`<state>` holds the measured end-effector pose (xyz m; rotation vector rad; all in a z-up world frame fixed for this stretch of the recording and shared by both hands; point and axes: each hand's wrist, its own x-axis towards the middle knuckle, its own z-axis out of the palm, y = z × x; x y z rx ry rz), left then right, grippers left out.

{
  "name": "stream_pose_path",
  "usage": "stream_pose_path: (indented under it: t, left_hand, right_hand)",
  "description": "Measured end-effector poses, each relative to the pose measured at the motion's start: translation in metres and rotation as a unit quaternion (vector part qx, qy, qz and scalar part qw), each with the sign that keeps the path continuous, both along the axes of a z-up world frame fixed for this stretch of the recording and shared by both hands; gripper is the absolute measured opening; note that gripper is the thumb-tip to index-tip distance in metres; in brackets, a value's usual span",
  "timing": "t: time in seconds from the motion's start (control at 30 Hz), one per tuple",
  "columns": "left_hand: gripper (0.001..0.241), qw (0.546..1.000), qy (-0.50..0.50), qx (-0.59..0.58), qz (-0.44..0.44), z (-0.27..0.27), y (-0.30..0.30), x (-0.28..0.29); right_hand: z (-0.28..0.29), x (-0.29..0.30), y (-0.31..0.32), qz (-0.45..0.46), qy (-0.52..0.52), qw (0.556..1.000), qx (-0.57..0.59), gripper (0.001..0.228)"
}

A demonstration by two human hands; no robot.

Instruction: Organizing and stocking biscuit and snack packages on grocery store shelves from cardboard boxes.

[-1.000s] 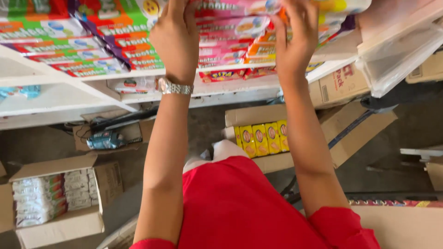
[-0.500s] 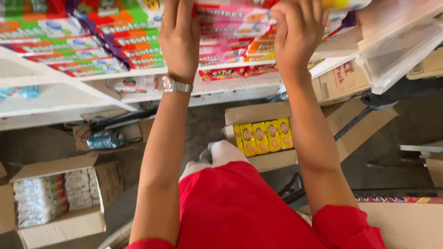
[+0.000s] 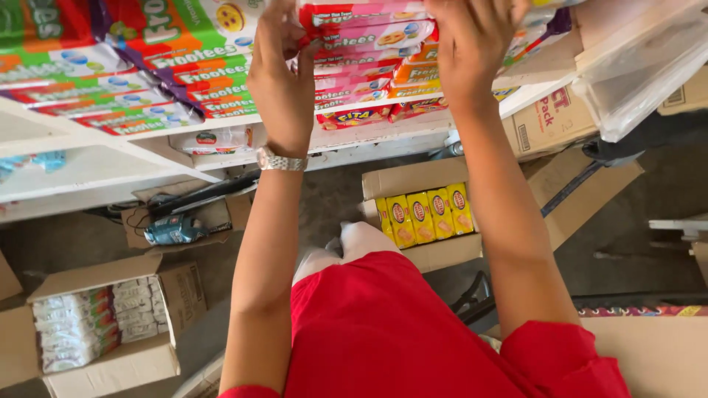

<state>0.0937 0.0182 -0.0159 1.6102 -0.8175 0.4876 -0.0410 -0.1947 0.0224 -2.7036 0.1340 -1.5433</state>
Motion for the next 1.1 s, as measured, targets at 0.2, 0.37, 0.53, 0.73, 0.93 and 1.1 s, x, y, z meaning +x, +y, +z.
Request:
stream_pose_path:
  t: [0.2,0.37,0.53,0.73,0.93,1.1]
  left_hand:
    - [0.028,0.999,-0.041,-0.027,0.003,0.013,0.009,0.003]
    - [0.016,0.999,-0.020,-0.049,0.011,0.001,-0.001,0.007]
    - [0.014,0.995,0.037,-0.092,-0.027,-0.013,-0.003,0.007]
    - [0.029,0.996,0.025,-0.072,-0.045,0.000,0.019,-0.008]
    - [0.028,0.999,0.019,-0.032,-0.009,-0.006,0.008,-0.002]
    - [0.019,0.999,-0.045,-0.021,0.019,-0.007,-0.003,0.005]
  right_hand:
    - [0.016,0.001,0.004,0.180,-0.016,0.983,0.026,0.020]
    - [0.021,0.001,0.008,0.188,-0.017,0.981,0.047,0.021]
    - [0.005,0.003,0.010,0.166,-0.026,0.971,0.167,0.021]
    - [-0.031,-0.020,0.004,0.036,-0.097,0.970,0.221,0.023]
    - [-0.069,0.005,0.014,0.093,-0.069,0.923,0.368,0.019]
    - [-0.087,0.024,0.008,0.029,-0.099,0.925,0.365,0.013]
